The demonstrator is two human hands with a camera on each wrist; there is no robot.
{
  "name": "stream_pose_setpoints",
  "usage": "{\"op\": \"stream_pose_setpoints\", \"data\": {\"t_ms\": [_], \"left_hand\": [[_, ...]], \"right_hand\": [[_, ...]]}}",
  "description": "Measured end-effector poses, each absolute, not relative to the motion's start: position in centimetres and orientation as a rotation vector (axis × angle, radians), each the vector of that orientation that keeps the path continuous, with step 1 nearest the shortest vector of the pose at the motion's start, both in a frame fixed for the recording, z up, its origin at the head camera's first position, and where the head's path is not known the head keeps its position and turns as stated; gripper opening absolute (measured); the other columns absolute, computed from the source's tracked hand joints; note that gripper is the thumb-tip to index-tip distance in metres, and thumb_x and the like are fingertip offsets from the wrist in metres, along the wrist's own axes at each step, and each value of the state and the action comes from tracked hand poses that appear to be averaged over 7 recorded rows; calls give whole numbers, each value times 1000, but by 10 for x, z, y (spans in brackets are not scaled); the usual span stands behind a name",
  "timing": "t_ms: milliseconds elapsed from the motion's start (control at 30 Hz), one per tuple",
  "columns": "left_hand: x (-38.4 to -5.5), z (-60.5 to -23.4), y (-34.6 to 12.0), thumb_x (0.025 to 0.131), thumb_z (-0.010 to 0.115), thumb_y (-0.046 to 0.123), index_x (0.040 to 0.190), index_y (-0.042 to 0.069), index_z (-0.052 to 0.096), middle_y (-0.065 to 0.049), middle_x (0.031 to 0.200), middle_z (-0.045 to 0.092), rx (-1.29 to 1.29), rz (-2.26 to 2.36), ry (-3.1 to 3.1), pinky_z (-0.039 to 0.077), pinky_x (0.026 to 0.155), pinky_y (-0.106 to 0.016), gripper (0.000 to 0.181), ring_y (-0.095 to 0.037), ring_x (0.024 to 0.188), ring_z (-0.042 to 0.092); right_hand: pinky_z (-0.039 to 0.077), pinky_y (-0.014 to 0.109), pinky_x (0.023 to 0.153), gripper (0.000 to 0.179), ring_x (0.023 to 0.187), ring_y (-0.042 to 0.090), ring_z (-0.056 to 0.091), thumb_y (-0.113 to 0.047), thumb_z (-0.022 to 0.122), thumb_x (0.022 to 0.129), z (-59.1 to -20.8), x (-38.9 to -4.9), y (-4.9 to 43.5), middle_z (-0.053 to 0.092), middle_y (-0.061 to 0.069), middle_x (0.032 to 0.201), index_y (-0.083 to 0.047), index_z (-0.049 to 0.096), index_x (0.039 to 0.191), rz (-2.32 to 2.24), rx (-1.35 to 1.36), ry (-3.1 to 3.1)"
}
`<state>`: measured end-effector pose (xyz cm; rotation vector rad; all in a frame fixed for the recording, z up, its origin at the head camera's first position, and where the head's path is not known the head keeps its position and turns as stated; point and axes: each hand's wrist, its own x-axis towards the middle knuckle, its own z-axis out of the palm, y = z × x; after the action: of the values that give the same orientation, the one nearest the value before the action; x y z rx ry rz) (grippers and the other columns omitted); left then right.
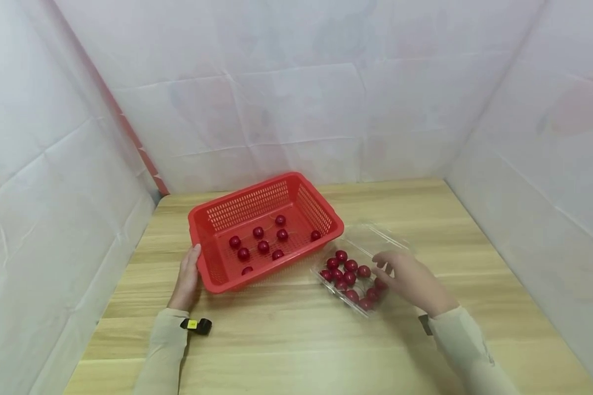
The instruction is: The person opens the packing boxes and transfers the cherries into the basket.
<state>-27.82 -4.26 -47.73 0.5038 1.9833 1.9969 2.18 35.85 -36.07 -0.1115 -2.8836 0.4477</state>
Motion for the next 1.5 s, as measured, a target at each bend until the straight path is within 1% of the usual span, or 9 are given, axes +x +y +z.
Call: {"op": "stream_pose_setpoints", "data": {"t_ms": [167, 267, 333, 400, 567, 767, 1133, 1367, 1500], "left_hand": [[-277, -477, -42, 110, 31, 56, 157, 13, 42, -19, 143, 60, 497, 1977, 2015, 48, 95, -12, 64, -21, 124, 61], [-278, -477, -43, 110, 31, 56, 158, 14, 41, -18, 144, 60, 496, 1977, 2020, 47, 96, -11, 64, -21, 125, 59], [-278, -477, -43, 110, 31, 55, 158, 13, 41, -18, 145, 60, 496, 1986, 2014, 47, 96, -11, 64, -22, 126, 59], [-278, -476, -43, 111, 31, 54, 158, 14, 40, -17, 147, 59, 494, 1983, 2008, 47, 96, -11, 63, -23, 128, 58], [-275, -477, -43, 111, 29, 54, 160, 15, 38, -17, 148, 58, 499, 1962, 2016, 46, 97, -11, 63, -23, 130, 57], [-277, -479, -43, 111, 29, 55, 160, 15, 37, -17, 148, 57, 490, 1960, 2018, 45, 98, -10, 64, -24, 131, 55], [-277, -479, -42, 110, 31, 56, 158, 14, 40, -17, 145, 60, 494, 1971, 2023, 45, 97, -10, 64, -22, 127, 57], [-276, -478, -42, 110, 30, 56, 159, 12, 38, -18, 146, 58, 485, 1952, 2039, 43, 97, -8, 67, -23, 130, 56], [-276, -478, -43, 110, 30, 57, 159, 13, 38, -17, 148, 57, 485, 1952, 2034, 43, 97, -8, 66, -24, 131, 54]], "right_hand": [[61, 44, 77, 20, 86, 19, 71, -8, 77, 90, -372, 28, 351, 77, 9, 103, -1, 74, 108, 369, -149, -2916], [61, 47, 79, 23, 88, 25, 74, -9, 79, 88, -377, 28, 347, 77, 13, 103, 1, 74, 108, 316, -159, -2937], [61, 46, 77, 24, 85, 24, 74, -10, 81, 87, -379, 28, 345, 78, 11, 99, 0, 74, 107, 284, -154, -2947], [61, 42, 72, 21, 79, 19, 72, -11, 82, 85, -380, 28, 344, 77, 5, 92, -3, 74, 103, 249, -151, -2960], [54, 35, 64, 16, 70, 8, 63, -10, 84, 82, -385, 27, 342, 68, -7, 79, -12, 72, 92, 177, -147, -2986], [52, 36, 62, 19, 67, 8, 60, -7, 86, 78, -385, 25, 337, 68, -5, 77, -11, 72, 91, 122, -132, -2967], [49, 36, 58, 17, 64, 10, 58, -5, 84, 79, -383, 22, 334, 71, -1, 78, -11, 72, 89, 101, -118, -2975], [45, 36, 55, 24, 61, 11, 53, 9, 74, 73, -384, 23, 334, 63, -5, 69, -12, 69, 82, 55, -115, -2962], [45, 36, 54, 30, 61, 12, 54, 15, 68, 69, -385, 23, 335, 65, -2, 70, -10, 70, 85, 35, -117, -2969]]}}
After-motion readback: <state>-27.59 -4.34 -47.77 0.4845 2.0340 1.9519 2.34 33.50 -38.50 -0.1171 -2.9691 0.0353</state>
